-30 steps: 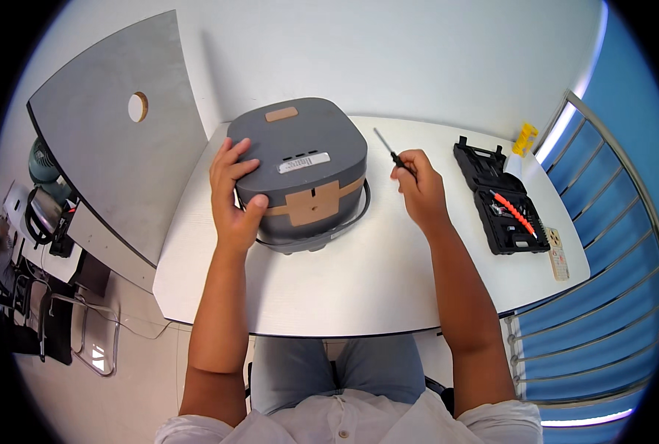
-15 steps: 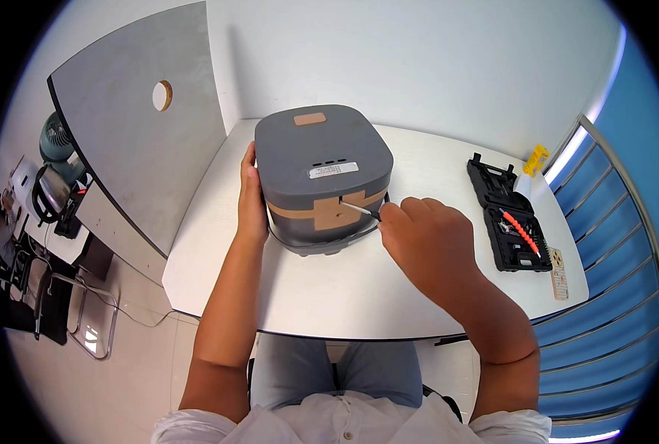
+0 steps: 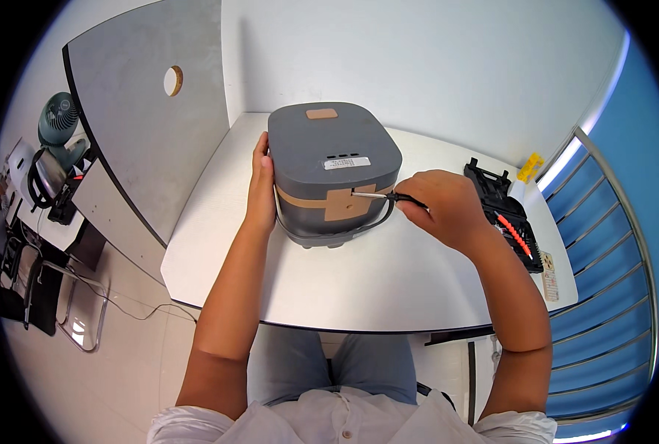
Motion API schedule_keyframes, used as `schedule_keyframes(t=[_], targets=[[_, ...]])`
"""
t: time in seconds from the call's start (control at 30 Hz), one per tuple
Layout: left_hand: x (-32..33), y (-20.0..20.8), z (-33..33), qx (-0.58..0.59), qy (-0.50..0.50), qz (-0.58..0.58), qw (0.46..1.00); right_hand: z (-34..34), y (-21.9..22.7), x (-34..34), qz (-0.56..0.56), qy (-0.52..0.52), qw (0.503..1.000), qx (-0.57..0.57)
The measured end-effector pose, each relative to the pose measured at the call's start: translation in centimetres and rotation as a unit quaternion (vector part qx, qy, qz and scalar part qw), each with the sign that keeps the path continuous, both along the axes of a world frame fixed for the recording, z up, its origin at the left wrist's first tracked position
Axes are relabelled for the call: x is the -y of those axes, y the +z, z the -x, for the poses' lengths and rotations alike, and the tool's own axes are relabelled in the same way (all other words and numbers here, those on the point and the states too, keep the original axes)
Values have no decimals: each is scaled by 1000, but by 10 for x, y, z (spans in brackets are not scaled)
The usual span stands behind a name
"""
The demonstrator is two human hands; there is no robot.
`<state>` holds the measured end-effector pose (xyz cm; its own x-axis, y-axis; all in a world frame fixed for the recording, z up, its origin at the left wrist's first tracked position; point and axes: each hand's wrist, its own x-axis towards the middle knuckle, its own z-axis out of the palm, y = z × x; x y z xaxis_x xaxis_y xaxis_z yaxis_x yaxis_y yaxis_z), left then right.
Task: The person assembles a gray cylindrical appliance on a white table. They use a screwdriver to remove screws from a cardboard insert, detach the insert, and then reattach it to the appliance.
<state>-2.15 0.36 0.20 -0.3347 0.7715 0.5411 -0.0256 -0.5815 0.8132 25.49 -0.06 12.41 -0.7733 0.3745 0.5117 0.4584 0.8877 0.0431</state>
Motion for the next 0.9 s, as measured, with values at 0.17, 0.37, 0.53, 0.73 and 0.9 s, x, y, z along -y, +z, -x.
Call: schedule_keyframes(t=[0.17,0.37,0.53,0.73,0.9], targets=[[2,2,-3,18,3,20,1000,-1,-5,2,1,-10,1000,-9],[3,2,-2,-2,3,9,1000,15,-33,47,-195,-118,974,14],[8,7,-3,6,12,32,999,32,-53,61,-55,-209,976,-19],[10,9,-5,-7,15,36,999,37,-69,63,171,-200,945,-193],[8,7,-8,-4,11,28,1000,41,-98,58,277,-139,900,-307]])
